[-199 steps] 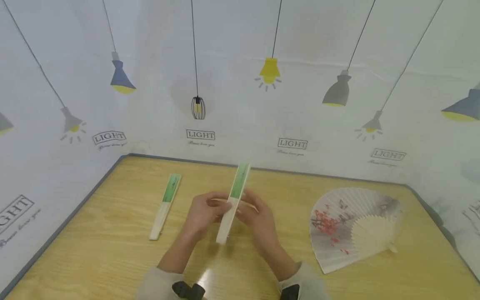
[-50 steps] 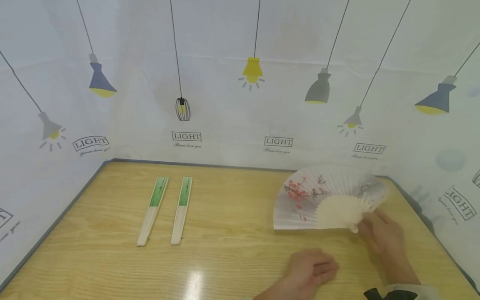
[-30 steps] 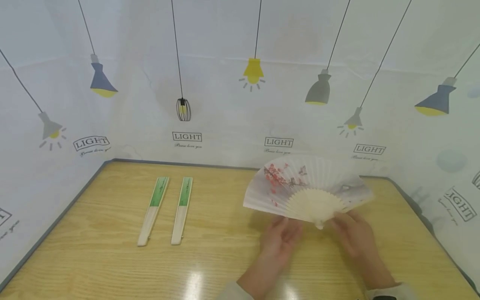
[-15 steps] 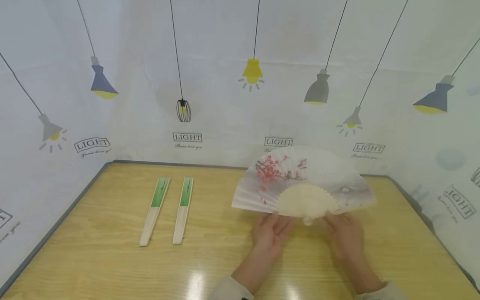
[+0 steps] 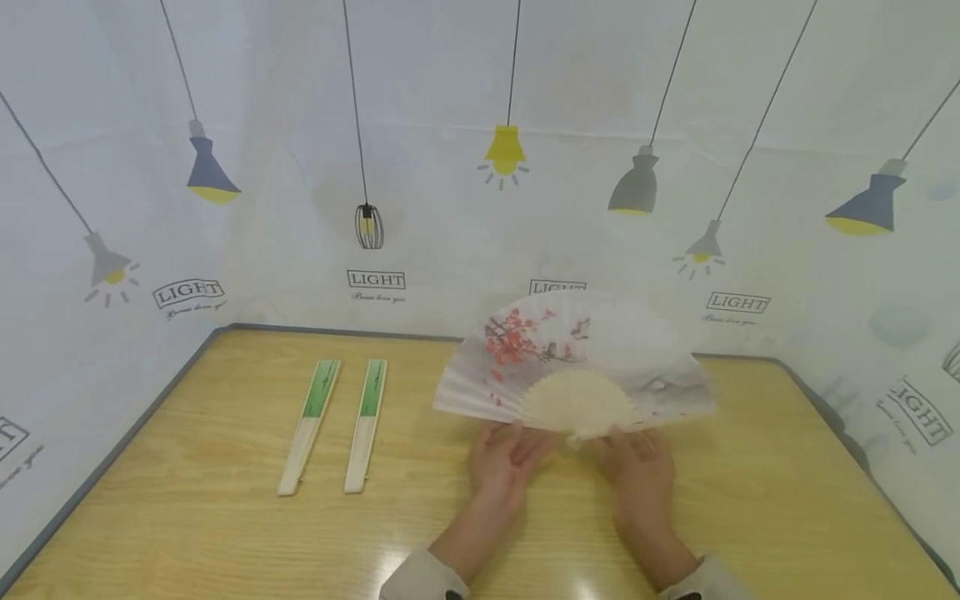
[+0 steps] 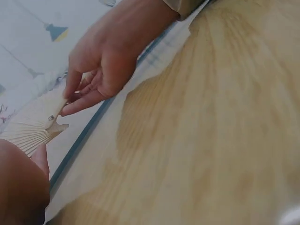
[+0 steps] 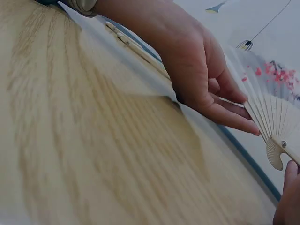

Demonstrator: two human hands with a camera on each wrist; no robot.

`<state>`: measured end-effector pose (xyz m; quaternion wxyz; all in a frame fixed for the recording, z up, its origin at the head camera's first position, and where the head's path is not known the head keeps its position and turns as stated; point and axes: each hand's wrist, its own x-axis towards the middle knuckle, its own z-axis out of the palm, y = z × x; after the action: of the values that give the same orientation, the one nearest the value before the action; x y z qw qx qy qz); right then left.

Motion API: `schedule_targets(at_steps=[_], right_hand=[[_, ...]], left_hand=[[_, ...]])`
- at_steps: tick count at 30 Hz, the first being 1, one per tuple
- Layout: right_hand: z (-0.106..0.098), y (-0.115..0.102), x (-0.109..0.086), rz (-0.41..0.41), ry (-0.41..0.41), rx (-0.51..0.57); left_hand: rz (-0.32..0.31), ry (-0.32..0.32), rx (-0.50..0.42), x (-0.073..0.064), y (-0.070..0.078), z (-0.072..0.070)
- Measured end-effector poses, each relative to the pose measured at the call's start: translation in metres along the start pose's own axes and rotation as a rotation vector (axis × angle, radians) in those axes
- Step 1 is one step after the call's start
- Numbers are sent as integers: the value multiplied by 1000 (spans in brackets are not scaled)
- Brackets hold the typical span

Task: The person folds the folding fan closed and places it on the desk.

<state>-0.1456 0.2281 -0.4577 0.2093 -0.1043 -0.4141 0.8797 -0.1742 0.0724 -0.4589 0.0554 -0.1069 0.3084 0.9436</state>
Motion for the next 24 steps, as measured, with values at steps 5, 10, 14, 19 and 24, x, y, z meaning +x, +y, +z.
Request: schedule_targets(at_steps=[5,10,14,19,24], right_hand=[[1,8,4,-1,68,-252],[2,10,4,-41,40,-321],[4,10,3,-60,38,-380],[3,9,1,-49,39,-383],[2,10,-2,-72,7,-382]], left_hand=[[112,-34,132,6,-4,-8],[242,-52,253,11,-3,-9],[236,-45,266,10,0,-8],[227,-54,264,9,1,-8],[229,-74,253,11,2,-10]])
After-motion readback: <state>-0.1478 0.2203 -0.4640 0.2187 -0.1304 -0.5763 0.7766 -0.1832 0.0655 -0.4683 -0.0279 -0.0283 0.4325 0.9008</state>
